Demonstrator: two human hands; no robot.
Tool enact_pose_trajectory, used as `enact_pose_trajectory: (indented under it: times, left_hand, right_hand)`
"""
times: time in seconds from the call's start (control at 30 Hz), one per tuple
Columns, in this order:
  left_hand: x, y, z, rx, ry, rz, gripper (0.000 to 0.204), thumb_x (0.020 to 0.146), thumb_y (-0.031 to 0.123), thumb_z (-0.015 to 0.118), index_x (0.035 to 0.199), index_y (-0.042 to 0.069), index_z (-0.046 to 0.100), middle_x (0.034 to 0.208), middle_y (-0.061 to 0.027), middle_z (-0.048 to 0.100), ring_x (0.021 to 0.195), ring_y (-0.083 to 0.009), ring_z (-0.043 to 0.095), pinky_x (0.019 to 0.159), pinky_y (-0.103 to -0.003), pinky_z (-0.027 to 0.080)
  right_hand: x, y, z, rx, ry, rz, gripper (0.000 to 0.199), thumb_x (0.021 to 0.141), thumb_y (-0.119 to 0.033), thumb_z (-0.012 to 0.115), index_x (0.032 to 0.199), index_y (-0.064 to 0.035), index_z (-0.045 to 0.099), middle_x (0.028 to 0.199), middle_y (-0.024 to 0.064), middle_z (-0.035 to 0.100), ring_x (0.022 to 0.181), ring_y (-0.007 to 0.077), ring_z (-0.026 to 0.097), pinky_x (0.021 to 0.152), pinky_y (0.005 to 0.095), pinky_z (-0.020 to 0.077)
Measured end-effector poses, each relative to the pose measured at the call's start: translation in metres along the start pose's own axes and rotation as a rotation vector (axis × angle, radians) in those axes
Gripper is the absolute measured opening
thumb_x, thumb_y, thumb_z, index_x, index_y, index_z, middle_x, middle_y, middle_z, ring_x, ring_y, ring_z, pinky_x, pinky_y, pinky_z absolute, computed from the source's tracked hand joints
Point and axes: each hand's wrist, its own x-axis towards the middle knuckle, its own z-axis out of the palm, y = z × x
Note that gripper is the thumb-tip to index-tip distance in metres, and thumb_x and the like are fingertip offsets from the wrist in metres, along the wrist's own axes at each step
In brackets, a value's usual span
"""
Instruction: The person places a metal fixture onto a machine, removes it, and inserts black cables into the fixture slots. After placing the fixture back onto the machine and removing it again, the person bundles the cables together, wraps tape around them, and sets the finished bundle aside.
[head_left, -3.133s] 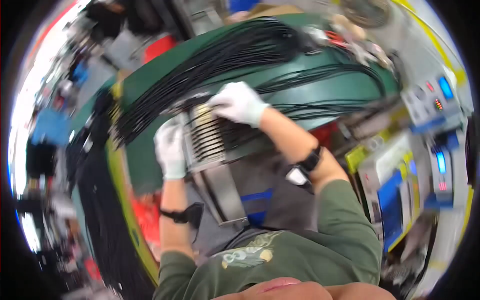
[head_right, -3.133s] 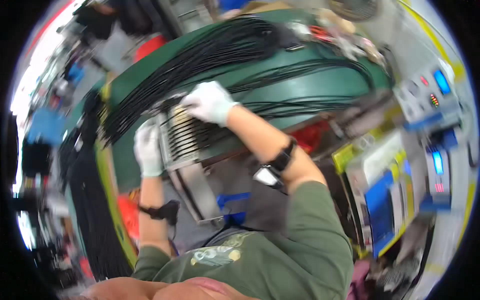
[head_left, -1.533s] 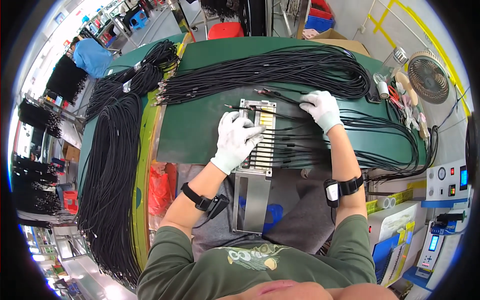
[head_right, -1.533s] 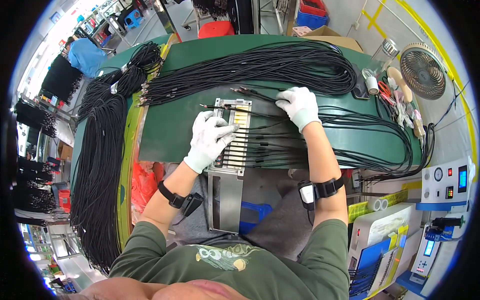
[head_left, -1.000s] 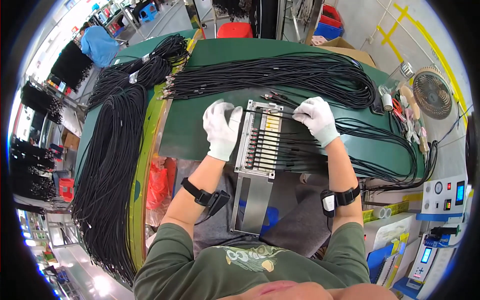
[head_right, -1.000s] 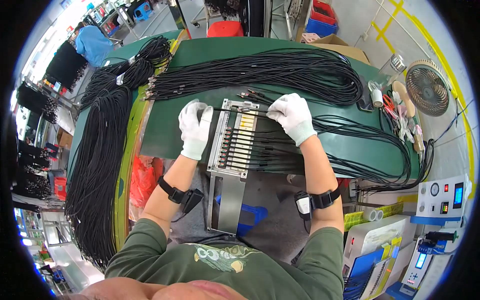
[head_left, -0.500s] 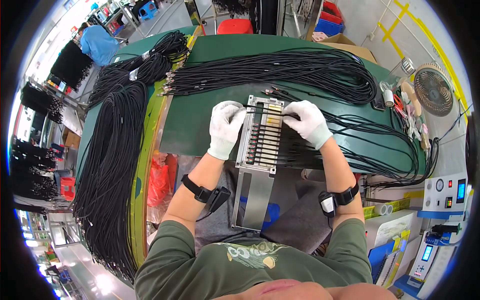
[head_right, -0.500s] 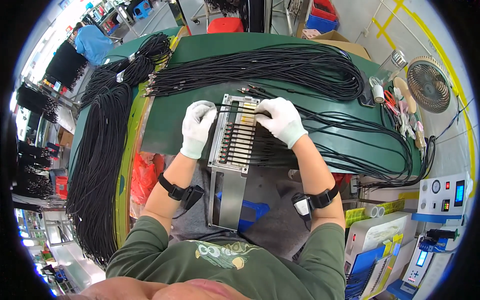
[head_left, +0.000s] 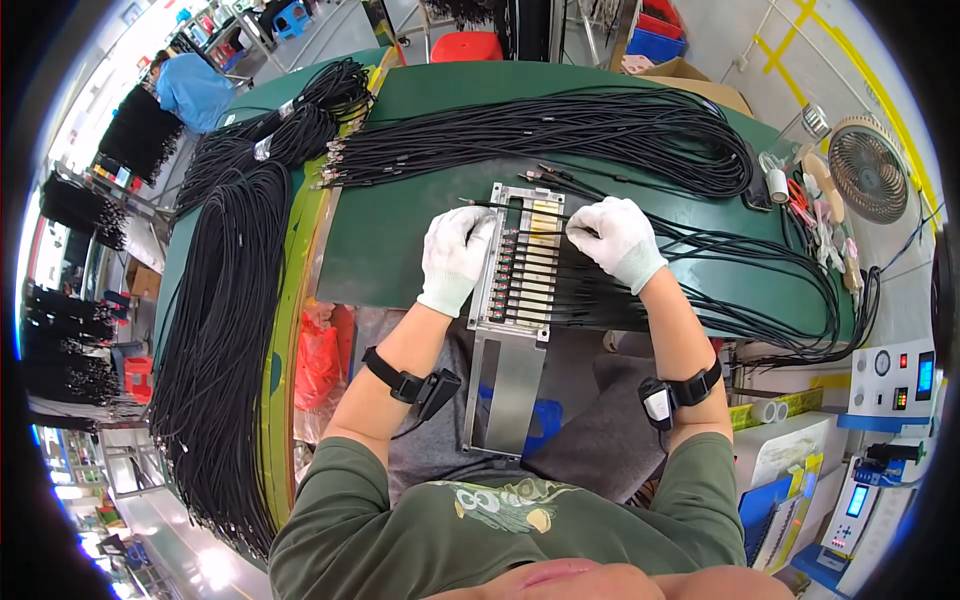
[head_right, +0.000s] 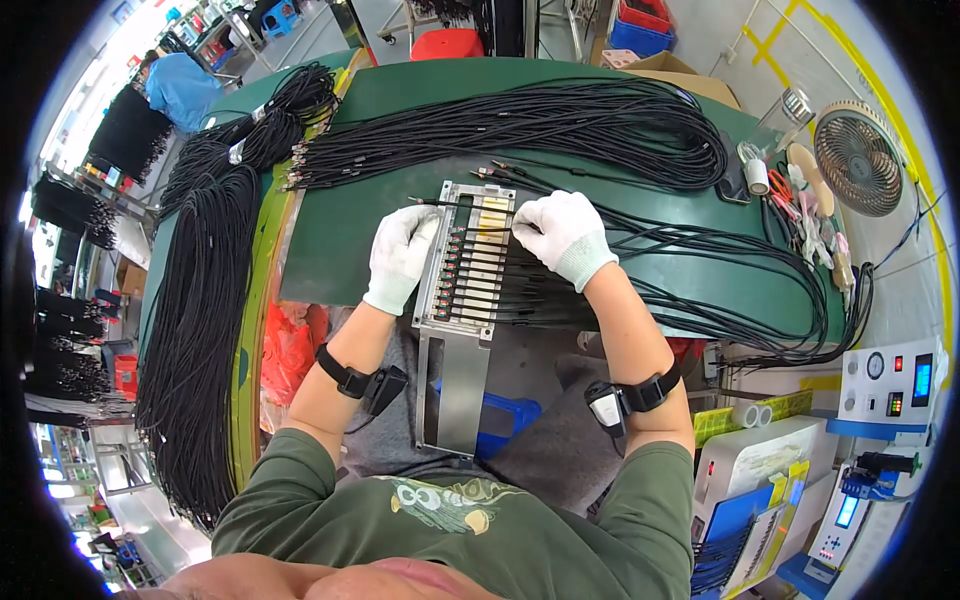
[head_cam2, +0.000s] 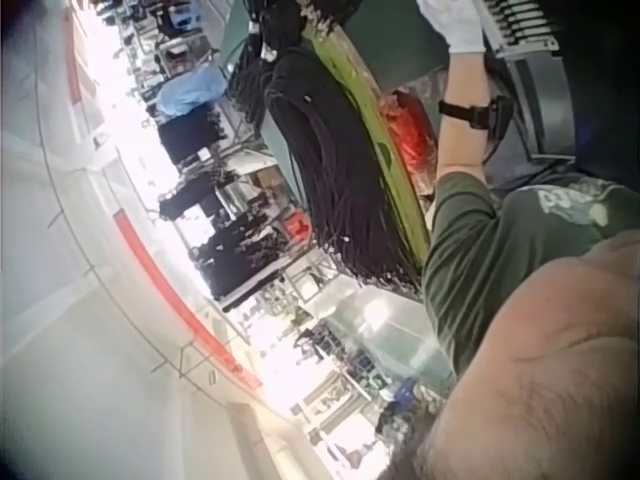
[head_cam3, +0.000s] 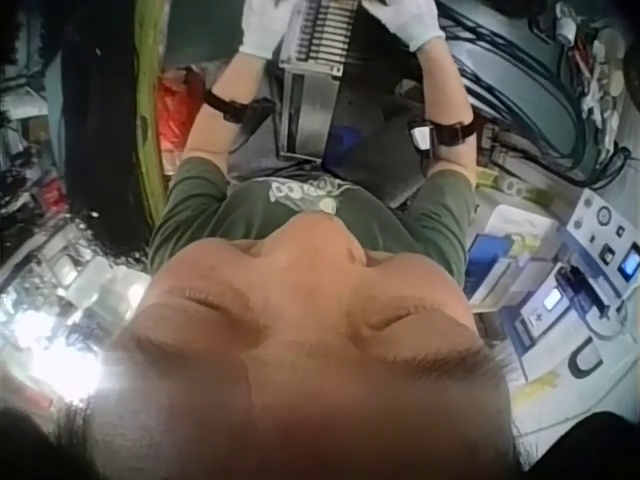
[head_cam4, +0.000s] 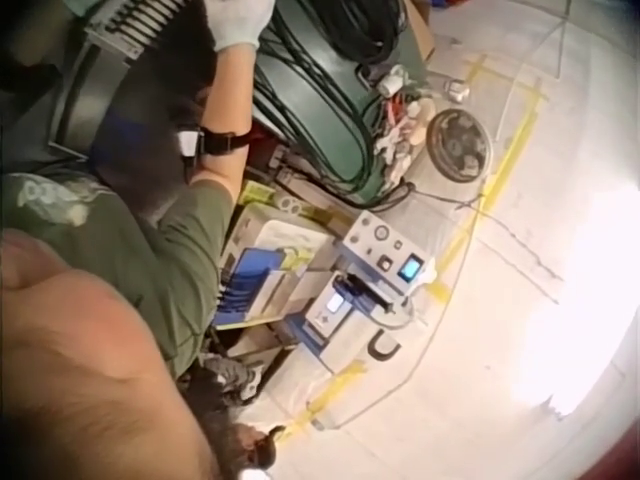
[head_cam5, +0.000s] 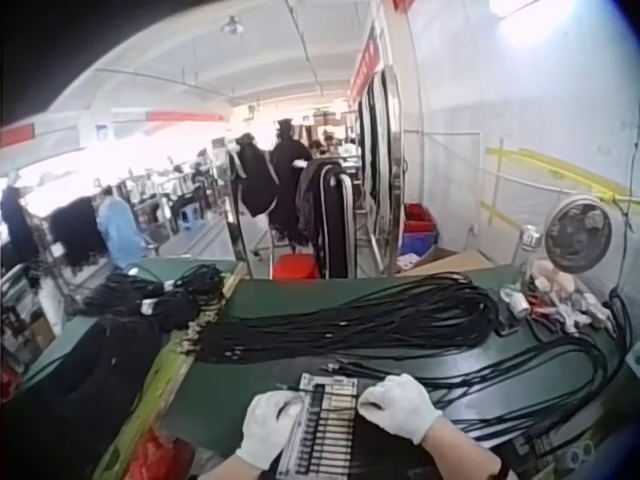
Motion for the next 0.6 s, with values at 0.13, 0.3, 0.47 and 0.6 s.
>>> enact_pose_trajectory:
  times: [0.13, 0.3, 0.47, 0.6]
  left_hand:
    - [0.0, -0.001, 0.0, -0.055, -0.018, 0.001, 0.025, 0.091, 0.024, 0.065, 0.108, 0.008, 0.073, 0.114, -0.0132, 0.07, 0.111, -0.0315, 0.061, 0.099, -0.041, 0.046]
    - [-0.001, 0.014, 0.002, -0.015, -0.132, 0.107, 0.032, 0.085, 0.041, 0.071, 0.113, 0.026, 0.076, 0.139, -0.0256, 0.053, 0.128, -0.0454, 0.046, 0.108, -0.05, 0.038]
    - [0.0, 0.025, 0.001, 0.151, -0.306, 0.202, 0.049, 0.081, 0.048, 0.069, 0.123, 0.025, 0.072, 0.152, -0.0331, 0.035, 0.137, -0.0535, 0.034, 0.116, -0.054, 0.026]
    - [0.0, 0.026, 0.0, 0.148, -0.313, 0.198, 0.049, 0.08, 0.049, 0.069, 0.124, 0.027, 0.072, 0.153, -0.032, 0.034, 0.138, -0.0531, 0.032, 0.116, -0.055, 0.026]
  right_hand:
    - [0.0, -0.004, 0.0, 0.012, -0.006, 0.019, 0.012, 0.082, -0.025, 0.069, 0.081, -0.014, 0.073, 0.077, 0.0051, 0.07, 0.077, 0.0292, 0.065, 0.072, 0.0424, 0.0499]
    - [-0.001, -0.011, 0.004, -0.02, 0.064, -0.048, 0.009, 0.08, -0.022, 0.069, 0.077, -0.0141, 0.069, 0.073, 0.0047, 0.067, 0.072, 0.029, 0.063, 0.068, 0.043, 0.0485]
    - [-0.004, -0.014, 0.007, 0.003, 0.02, -0.046, 0.009, 0.079, -0.018, 0.072, 0.078, -0.0123, 0.065, 0.072, 0.0022, 0.065, 0.074, 0.027, 0.06, 0.07, 0.0393, 0.0461]
    - [-0.003, -0.014, 0.008, 0.019, 0.032, -0.04, 0.01, 0.079, -0.018, 0.073, 0.079, -0.0126, 0.065, 0.073, 0.002, 0.065, 0.075, 0.0271, 0.06, 0.071, 0.0396, 0.0462]
